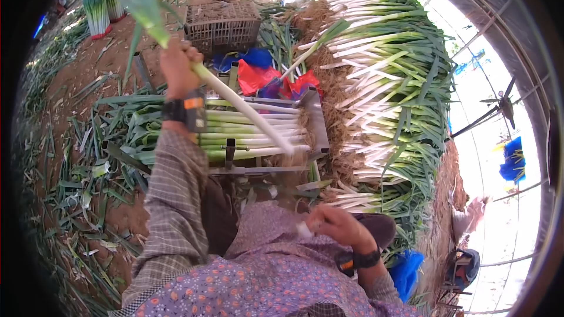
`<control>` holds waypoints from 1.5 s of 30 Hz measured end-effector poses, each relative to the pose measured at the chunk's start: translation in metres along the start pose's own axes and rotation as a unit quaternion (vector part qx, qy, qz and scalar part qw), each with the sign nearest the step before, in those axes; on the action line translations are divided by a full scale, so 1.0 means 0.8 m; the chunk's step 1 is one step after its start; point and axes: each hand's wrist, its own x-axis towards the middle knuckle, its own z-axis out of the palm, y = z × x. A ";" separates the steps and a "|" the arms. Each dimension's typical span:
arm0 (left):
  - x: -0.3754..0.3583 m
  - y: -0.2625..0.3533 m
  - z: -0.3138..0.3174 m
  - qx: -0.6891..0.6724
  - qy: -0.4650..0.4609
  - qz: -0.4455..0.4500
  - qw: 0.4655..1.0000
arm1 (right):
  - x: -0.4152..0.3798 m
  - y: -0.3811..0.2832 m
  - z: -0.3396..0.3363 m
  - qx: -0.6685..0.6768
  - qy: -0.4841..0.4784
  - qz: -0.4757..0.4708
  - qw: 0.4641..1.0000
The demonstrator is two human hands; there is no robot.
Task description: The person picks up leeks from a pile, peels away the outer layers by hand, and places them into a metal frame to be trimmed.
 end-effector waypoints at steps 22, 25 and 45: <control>-0.054 -0.049 0.010 -0.105 0.033 -0.062 0.992 | 0.214 -0.040 -0.018 -0.388 0.203 -0.085 0.895; 0.003 -0.058 -0.050 -0.153 0.030 -0.119 0.980 | 0.184 -0.039 -0.040 -0.405 0.164 -0.024 0.899; 0.078 -0.187 -0.233 0.722 -0.294 0.108 0.617 | 0.467 -0.037 -0.120 -0.190 0.078 -0.191 0.960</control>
